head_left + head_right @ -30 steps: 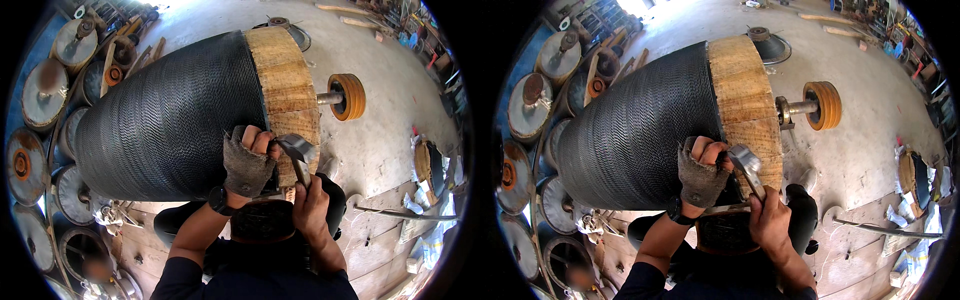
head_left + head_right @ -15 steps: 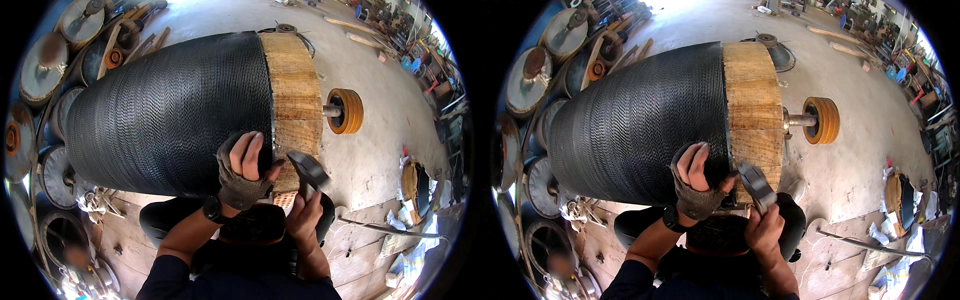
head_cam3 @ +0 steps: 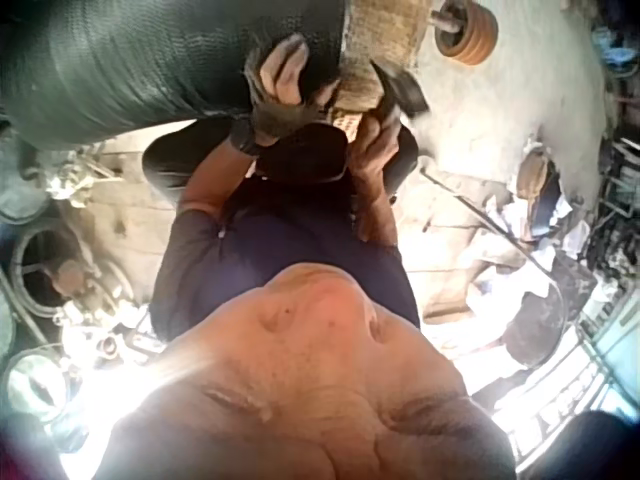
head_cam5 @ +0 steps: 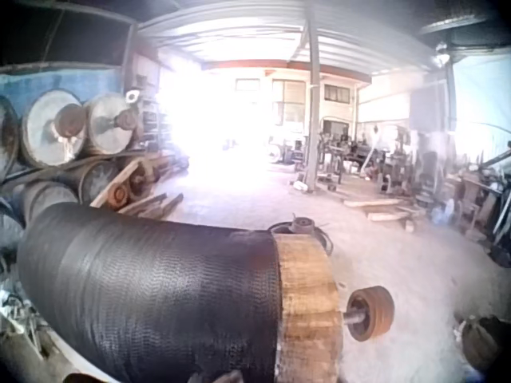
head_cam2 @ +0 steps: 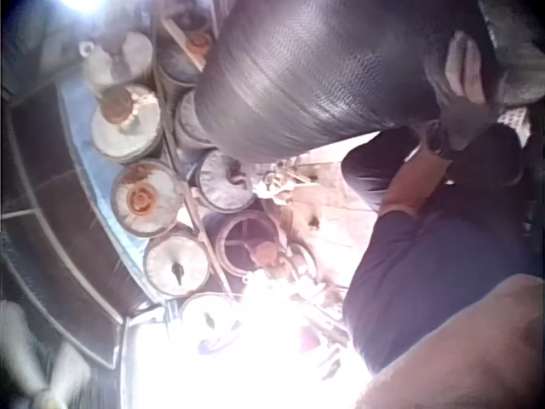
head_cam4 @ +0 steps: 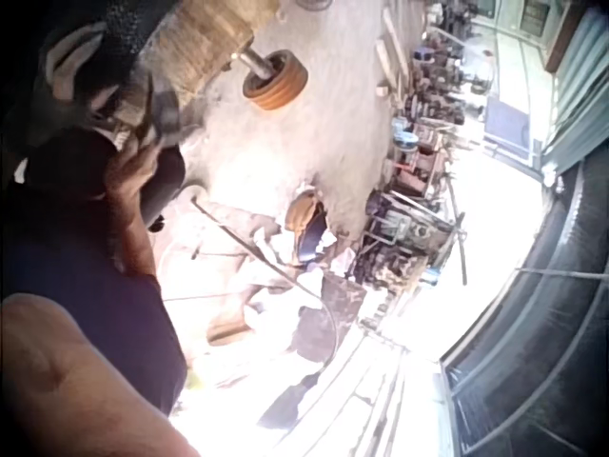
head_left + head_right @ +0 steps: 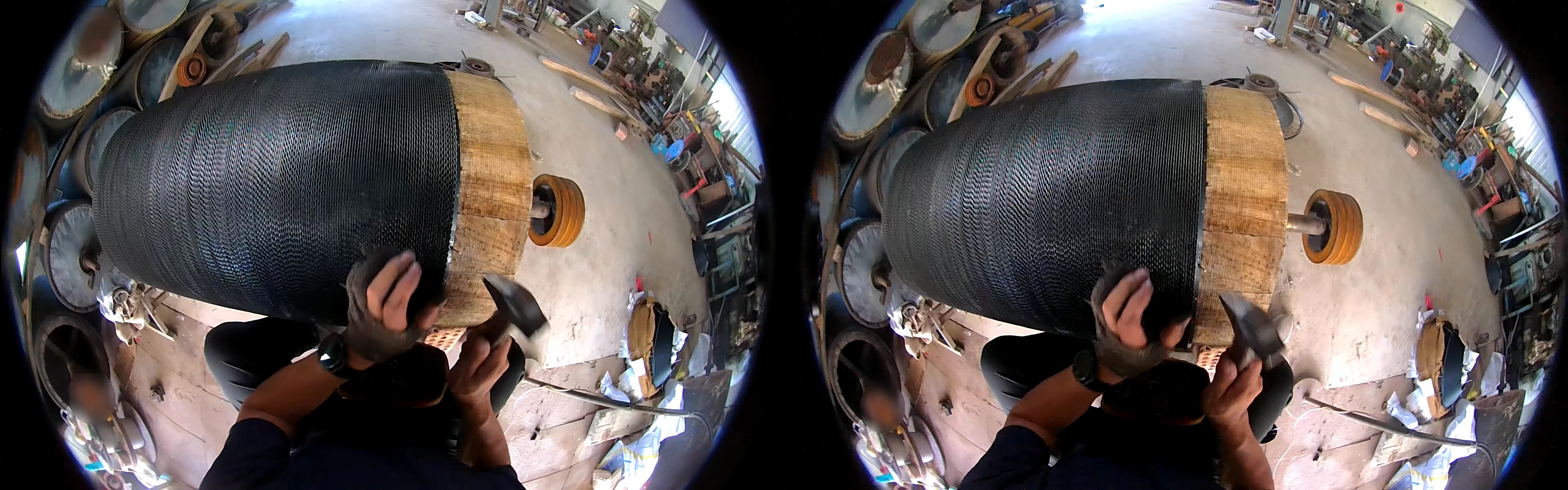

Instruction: The person hammers small nails into the edge of a black mesh material wrapped around a large wooden cylinder, holding each nail in place by hand before striking it with a hammer.

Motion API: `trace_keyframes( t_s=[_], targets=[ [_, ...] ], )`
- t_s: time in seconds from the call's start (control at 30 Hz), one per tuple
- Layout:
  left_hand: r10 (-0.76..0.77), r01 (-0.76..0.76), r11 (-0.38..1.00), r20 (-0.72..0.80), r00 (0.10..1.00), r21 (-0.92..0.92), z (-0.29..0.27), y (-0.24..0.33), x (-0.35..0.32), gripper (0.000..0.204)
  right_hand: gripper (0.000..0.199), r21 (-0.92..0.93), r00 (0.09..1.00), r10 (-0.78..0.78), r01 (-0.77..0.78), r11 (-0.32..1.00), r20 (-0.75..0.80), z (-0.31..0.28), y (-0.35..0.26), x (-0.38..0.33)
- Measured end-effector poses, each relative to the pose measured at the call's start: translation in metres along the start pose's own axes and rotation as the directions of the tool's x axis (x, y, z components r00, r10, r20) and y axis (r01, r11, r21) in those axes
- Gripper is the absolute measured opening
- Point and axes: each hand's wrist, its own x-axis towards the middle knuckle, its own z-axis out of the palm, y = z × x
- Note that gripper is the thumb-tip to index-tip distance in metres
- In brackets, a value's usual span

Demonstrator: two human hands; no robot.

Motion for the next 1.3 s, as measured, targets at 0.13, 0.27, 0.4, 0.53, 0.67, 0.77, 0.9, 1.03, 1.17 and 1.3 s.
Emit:
trace_keyframes(
  t_s=[0.13,0.27,0.4,0.53,0.67,0.77,0.9,1.03,1.17,1.3],
  targets=[
    [-0.016,0.116,0.949,0.323,0.946,-0.293,-0.030,0.018,-0.058,0.053,0.018,-0.306,0.970,0.205,-0.157,0.939,0.134,0.011,-0.014,0.012],
    [0.107,0.191,0.920,0.689,0.717,-0.342,-0.055,0.039,-0.090,0.036,0.016,0.034,0.990,0.124,-0.126,0.991,0.075,0.003,-0.013,0.002],
    [0.114,0.273,0.903,0.798,0.591,-0.332,-0.068,0.047,-0.097,0.030,0.019,-0.200,0.993,-0.119,0.120,0.972,0.021,0.007,0.010,-0.003],
    [0.107,0.203,0.937,0.789,0.605,-0.283,-0.062,0.048,-0.125,0.034,0.027,-0.066,0.973,0.198,-0.191,0.979,0.121,0.013,-0.007,0.006],
    [0.039,0.202,0.957,0.782,0.622,-0.209,-0.064,0.055,-0.127,0.032,0.031,0.262,0.981,0.020,0.032,0.965,-0.195,0.016,-0.006,-0.007],
    [-0.089,0.396,0.910,0.875,0.476,-0.123,-0.067,0.058,-0.129,0.028,0.029,-0.058,0.982,0.190,-0.188,0.980,0.014,0.024,-0.005,0.007],
    [-0.125,0.471,0.866,0.839,0.530,-0.169,-0.060,0.056,-0.143,0.023,0.027,0.019,0.962,0.255,-0.258,0.966,0.096,0.012,-0.019,0.005],
    [0.045,0.315,0.930,0.909,0.413,-0.190,-0.071,0.051,-0.131,0.020,0.049,0.270,0.936,-0.059,0.160,0.950,-0.346,0.020,-0.025,0.008],
    [0.074,0.185,0.956,0.796,0.601,-0.229,-0.070,0.054,-0.141,0.018,0.047,-0.273,0.967,0.226,-0.187,0.944,0.119,0.023,0.000,0.003],
    [-0.016,0.323,0.927,0.838,0.545,-0.192,-0.069,0.053,-0.136,0.019,0.040,0.076,0.990,0.139,-0.140,0.987,0.016,0.011,-0.027,-0.002]
  ],
)
